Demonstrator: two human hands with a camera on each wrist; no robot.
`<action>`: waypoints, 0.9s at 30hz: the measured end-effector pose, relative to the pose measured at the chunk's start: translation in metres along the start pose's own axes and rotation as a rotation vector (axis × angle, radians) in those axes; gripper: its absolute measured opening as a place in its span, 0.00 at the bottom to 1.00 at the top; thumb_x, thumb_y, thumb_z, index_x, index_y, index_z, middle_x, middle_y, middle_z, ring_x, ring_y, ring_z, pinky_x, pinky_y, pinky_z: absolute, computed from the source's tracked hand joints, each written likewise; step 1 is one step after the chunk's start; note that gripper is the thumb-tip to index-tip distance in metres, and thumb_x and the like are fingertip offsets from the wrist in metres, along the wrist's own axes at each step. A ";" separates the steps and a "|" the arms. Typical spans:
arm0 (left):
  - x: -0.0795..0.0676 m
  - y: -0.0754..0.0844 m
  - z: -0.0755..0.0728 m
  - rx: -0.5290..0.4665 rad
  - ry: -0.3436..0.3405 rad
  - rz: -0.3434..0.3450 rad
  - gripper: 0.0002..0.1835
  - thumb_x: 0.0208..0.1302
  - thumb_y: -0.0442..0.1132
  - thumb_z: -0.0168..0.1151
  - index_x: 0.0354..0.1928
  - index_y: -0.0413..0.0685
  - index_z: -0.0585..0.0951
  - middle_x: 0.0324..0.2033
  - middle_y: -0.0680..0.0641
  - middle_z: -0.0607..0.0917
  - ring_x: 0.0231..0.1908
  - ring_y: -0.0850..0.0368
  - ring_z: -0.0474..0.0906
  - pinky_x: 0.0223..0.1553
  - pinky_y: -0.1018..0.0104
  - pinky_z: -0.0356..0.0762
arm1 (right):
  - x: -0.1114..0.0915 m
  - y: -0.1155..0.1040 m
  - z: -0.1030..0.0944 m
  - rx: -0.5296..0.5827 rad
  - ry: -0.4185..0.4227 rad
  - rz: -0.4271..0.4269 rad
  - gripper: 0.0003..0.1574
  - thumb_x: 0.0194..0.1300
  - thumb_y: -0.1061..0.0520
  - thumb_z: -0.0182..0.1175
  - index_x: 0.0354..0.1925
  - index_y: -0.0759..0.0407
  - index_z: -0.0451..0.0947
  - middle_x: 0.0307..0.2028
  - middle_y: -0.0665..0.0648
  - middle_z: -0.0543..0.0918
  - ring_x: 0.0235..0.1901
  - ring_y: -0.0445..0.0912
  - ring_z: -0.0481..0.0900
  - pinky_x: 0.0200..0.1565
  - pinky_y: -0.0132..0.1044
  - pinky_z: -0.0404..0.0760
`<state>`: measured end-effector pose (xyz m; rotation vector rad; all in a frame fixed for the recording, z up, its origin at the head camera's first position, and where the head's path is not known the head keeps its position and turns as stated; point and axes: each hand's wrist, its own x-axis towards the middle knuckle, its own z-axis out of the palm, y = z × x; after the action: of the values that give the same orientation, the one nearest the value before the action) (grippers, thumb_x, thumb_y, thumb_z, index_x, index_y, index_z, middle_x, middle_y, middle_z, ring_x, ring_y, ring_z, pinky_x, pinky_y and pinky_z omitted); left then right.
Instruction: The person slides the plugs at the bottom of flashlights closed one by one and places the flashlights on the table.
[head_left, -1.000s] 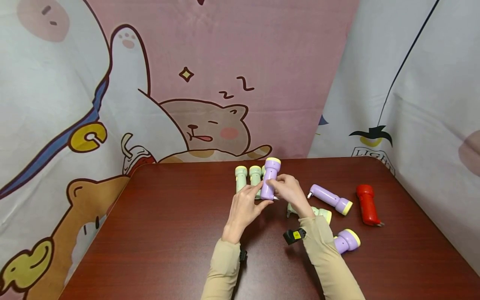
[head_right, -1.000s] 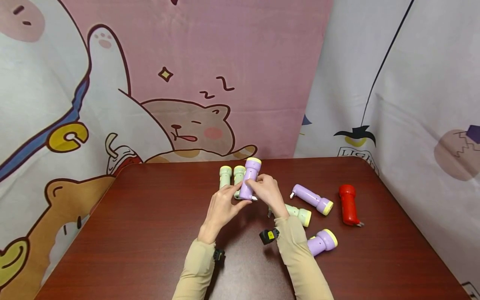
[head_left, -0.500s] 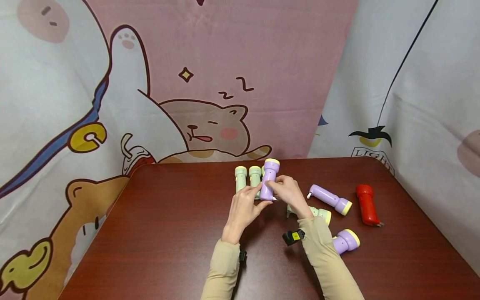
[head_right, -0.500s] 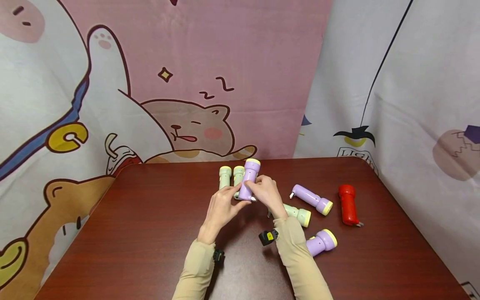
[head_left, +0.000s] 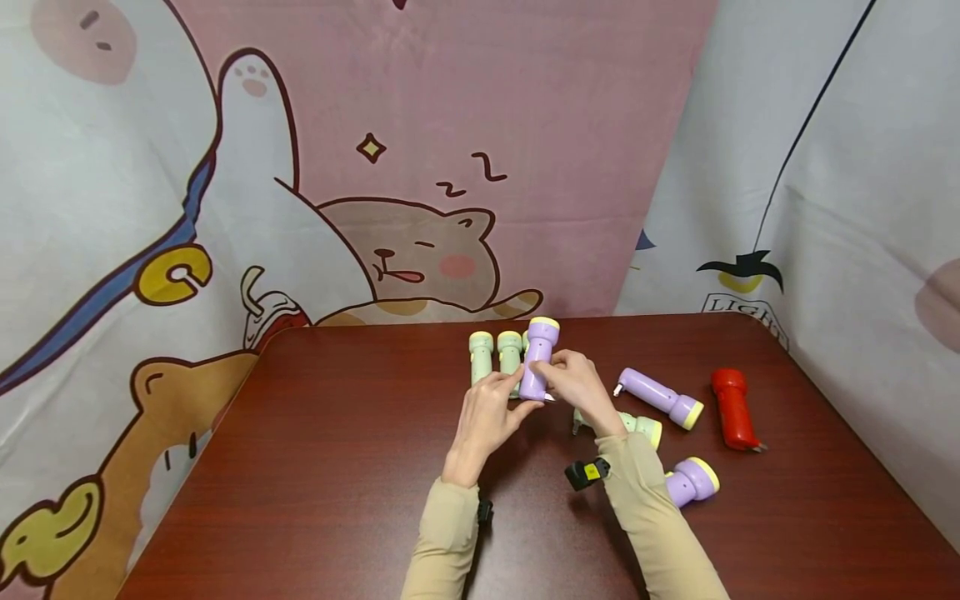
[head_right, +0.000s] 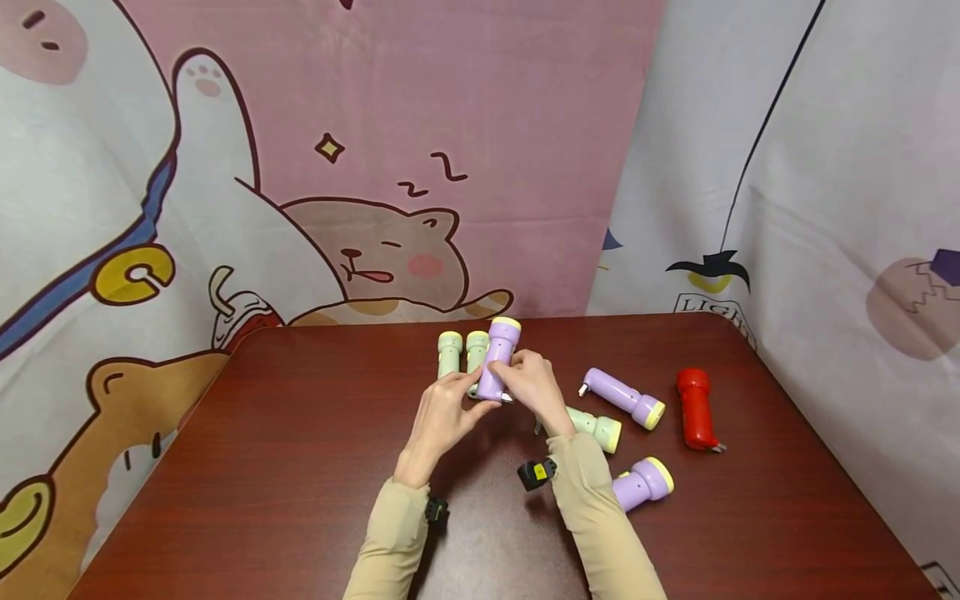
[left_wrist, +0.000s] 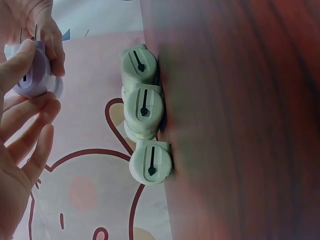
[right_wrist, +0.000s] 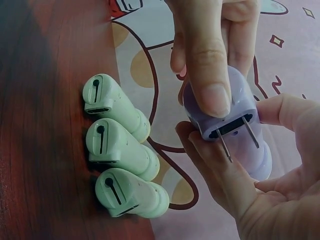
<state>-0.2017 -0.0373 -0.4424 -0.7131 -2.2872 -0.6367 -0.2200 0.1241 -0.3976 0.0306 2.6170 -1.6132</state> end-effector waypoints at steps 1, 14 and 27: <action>0.000 0.000 0.000 -0.002 -0.003 0.000 0.30 0.50 0.53 0.72 0.53 0.42 0.82 0.31 0.47 0.88 0.32 0.57 0.82 0.33 0.65 0.80 | 0.000 0.000 0.000 0.001 0.000 -0.002 0.24 0.61 0.49 0.59 0.44 0.70 0.76 0.40 0.65 0.83 0.29 0.42 0.81 0.34 0.35 0.82; 0.001 0.000 -0.004 -0.037 -0.030 0.017 0.29 0.52 0.48 0.72 0.54 0.40 0.80 0.34 0.47 0.88 0.33 0.57 0.82 0.32 0.66 0.79 | -0.001 0.000 -0.001 0.035 -0.010 0.000 0.25 0.61 0.49 0.59 0.45 0.70 0.75 0.42 0.67 0.84 0.30 0.42 0.82 0.34 0.35 0.83; 0.000 0.000 -0.005 -0.072 -0.041 0.012 0.27 0.55 0.45 0.70 0.55 0.39 0.80 0.36 0.45 0.88 0.35 0.57 0.82 0.34 0.67 0.79 | 0.000 -0.002 -0.002 0.034 -0.018 0.014 0.25 0.61 0.49 0.59 0.45 0.71 0.75 0.41 0.67 0.82 0.29 0.42 0.83 0.34 0.35 0.83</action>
<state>-0.1997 -0.0403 -0.4386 -0.7796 -2.3057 -0.7076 -0.2197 0.1248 -0.3947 0.0362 2.5704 -1.6449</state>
